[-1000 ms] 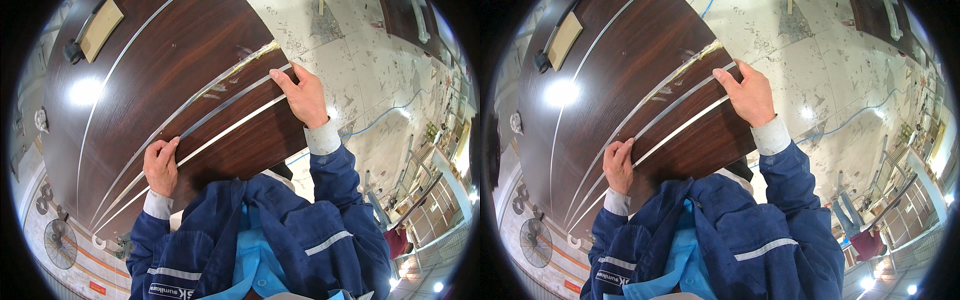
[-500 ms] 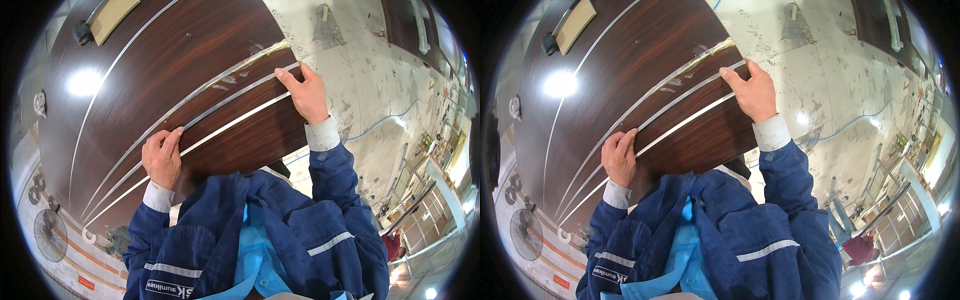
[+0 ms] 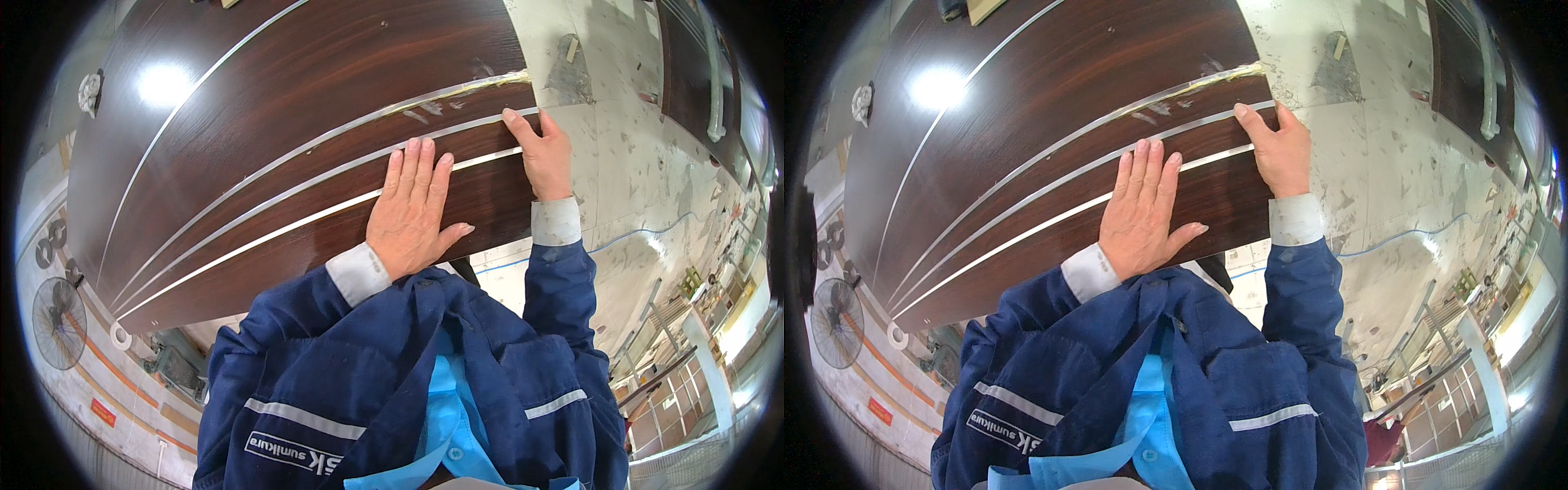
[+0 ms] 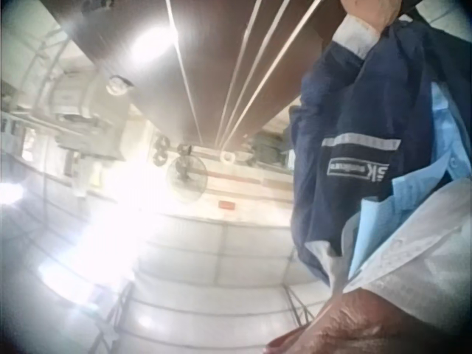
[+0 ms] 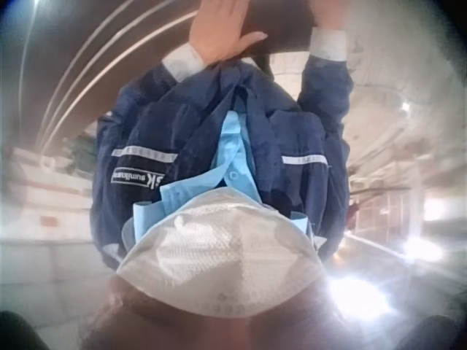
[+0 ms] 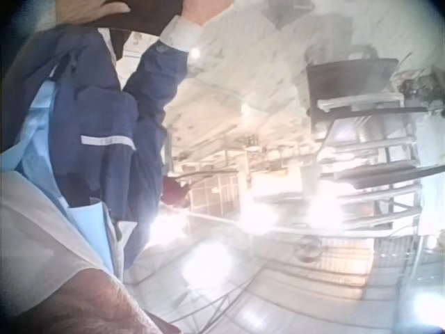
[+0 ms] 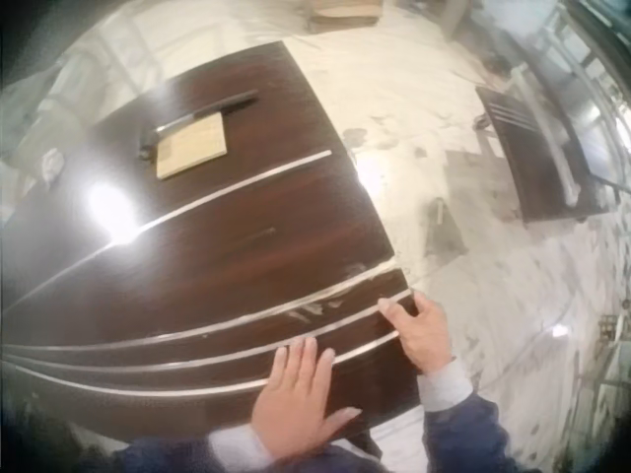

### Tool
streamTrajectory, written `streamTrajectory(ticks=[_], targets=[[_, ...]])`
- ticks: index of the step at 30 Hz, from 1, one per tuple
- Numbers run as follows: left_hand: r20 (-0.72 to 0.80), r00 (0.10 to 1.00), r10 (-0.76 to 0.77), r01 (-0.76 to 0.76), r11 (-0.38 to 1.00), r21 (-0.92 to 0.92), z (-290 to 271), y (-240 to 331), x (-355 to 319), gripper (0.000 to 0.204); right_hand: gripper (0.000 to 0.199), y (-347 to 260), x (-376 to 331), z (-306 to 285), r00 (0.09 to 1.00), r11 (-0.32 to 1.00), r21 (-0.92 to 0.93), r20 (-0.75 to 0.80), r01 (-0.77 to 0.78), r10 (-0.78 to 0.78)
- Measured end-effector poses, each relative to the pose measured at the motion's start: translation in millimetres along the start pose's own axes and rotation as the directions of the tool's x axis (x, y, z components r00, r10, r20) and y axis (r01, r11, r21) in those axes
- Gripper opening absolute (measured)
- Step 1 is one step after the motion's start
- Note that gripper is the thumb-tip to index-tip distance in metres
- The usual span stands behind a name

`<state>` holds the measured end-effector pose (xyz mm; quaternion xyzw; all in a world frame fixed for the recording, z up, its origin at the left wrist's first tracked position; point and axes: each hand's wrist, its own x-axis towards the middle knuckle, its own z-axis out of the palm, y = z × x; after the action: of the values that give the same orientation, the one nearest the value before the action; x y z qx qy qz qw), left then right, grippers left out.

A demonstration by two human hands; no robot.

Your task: The person applies adhesive to a large wooden panel using a caulking gun, then places thin wooden strips into the grooves. They press the strips into place, wipe away excess adhesive with a cloth, and use a hammer and block to secure the strips. Finally, they trim the ends of the strips with pliers.

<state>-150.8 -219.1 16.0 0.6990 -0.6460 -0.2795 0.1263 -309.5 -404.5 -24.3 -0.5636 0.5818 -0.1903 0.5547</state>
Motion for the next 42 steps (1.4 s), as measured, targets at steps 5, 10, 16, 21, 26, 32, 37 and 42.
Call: streamTrajectory(ticks=[5, 10, 16, 21, 26, 32, 37, 42], targets=[[-0.019, 1.000, -0.007, 0.007, 1.000, 0.018, 6, 2, -1, 0.110, 0.044, 4, 1, 1, 0.999, 0.996, 0.083, 0.013, -0.032, 0.031], [-0.043, 0.999, -0.019, 0.021, 0.998, 0.056, 5, 4, 2, 0.112, 0.042, 2, 1, -1, 0.999, 0.999, 0.023, 0.014, -0.041, 0.041], [-0.096, 0.995, -0.038, 0.043, 0.997, 0.057, -5, 8, 8, 0.104, 0.044, 1, 1, -1, 1.000, 0.998, 0.062, 0.017, -0.025, 0.024], [-0.081, 0.996, -0.048, 0.057, 0.991, 0.117, -10, 5, 13, 0.104, 0.044, 0, 3, -3, 0.998, 0.998, 0.010, 0.013, -0.055, 0.055], [-0.029, 0.998, -0.053, 0.057, 0.983, 0.177, -9, 6, 13, 0.108, 0.044, 1, 3, -1, 0.998, 0.997, 0.050, 0.016, -0.053, 0.052], [0.014, 0.999, -0.039, 0.035, 0.983, 0.181, -4, 9, 9, 0.112, 0.045, -1, 0, -1, 1.000, 1.000, -0.022, 0.004, 0.000, 0.000], [0.028, 0.999, -0.035, 0.029, 0.980, 0.198, 0, 11, 8, 0.115, 0.046, -1, -2, -2, 1.000, 1.000, -0.010, 0.008, 0.000, 0.000], [0.045, 0.998, -0.054, 0.043, 0.975, 0.216, -3, 14, 11, 0.117, 0.050, 4, -1, -2, 1.000, 1.000, 0.000, 0.012, -0.009, 0.009]])
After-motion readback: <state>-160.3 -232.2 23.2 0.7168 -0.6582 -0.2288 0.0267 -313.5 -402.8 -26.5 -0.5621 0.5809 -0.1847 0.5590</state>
